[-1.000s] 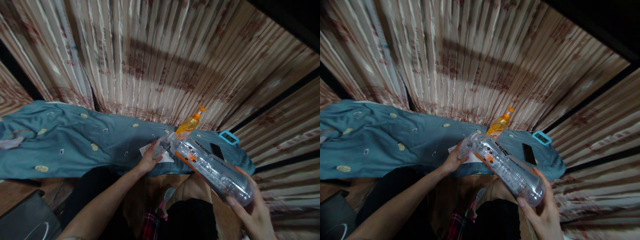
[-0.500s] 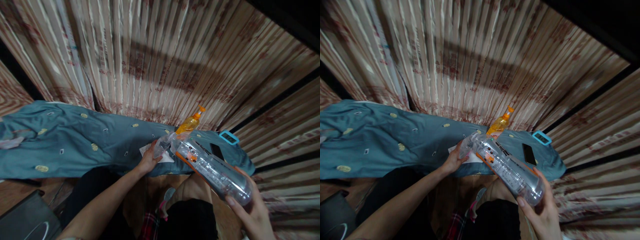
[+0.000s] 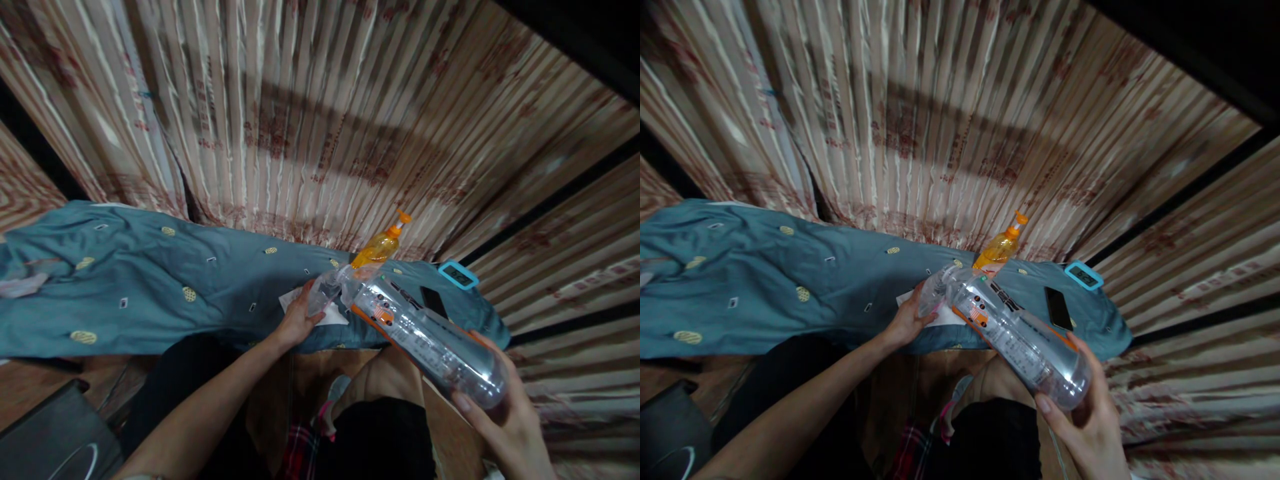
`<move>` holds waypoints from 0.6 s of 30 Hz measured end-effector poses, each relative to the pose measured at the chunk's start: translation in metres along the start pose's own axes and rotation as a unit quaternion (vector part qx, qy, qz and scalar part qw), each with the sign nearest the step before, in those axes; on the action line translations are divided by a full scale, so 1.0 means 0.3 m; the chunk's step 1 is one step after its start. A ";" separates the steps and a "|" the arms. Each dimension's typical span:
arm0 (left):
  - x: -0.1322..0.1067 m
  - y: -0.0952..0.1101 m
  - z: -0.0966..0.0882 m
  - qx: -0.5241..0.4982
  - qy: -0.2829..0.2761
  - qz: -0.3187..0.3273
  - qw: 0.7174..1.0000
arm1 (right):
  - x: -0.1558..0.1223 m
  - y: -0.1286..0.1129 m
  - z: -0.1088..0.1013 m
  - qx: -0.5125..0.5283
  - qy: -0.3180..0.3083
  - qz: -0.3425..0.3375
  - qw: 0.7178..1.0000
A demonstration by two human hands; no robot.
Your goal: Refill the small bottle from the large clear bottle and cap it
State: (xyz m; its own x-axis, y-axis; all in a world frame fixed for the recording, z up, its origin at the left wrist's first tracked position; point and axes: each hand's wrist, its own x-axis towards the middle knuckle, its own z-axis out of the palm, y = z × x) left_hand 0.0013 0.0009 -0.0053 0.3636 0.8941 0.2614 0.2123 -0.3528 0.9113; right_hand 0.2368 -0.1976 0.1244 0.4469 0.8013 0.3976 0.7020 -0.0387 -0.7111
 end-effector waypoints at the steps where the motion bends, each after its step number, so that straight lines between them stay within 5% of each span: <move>1: 0.000 -0.001 0.000 0.003 -0.002 0.000 1.000 | 0.002 0.001 -0.001 -0.002 -0.001 0.000 1.000; 18: 0.001 0.008 -0.005 0.020 -0.005 0.000 1.000 | 0.012 -0.008 -0.028 -0.059 -0.012 -0.045 0.997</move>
State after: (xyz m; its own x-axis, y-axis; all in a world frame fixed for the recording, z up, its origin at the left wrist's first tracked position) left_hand 0.0005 0.0006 -0.0025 0.3733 0.8912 0.2579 0.2483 -0.3638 0.8978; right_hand 0.2413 -0.1997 0.1325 0.3658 0.8192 0.4416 0.8003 -0.0346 -0.5986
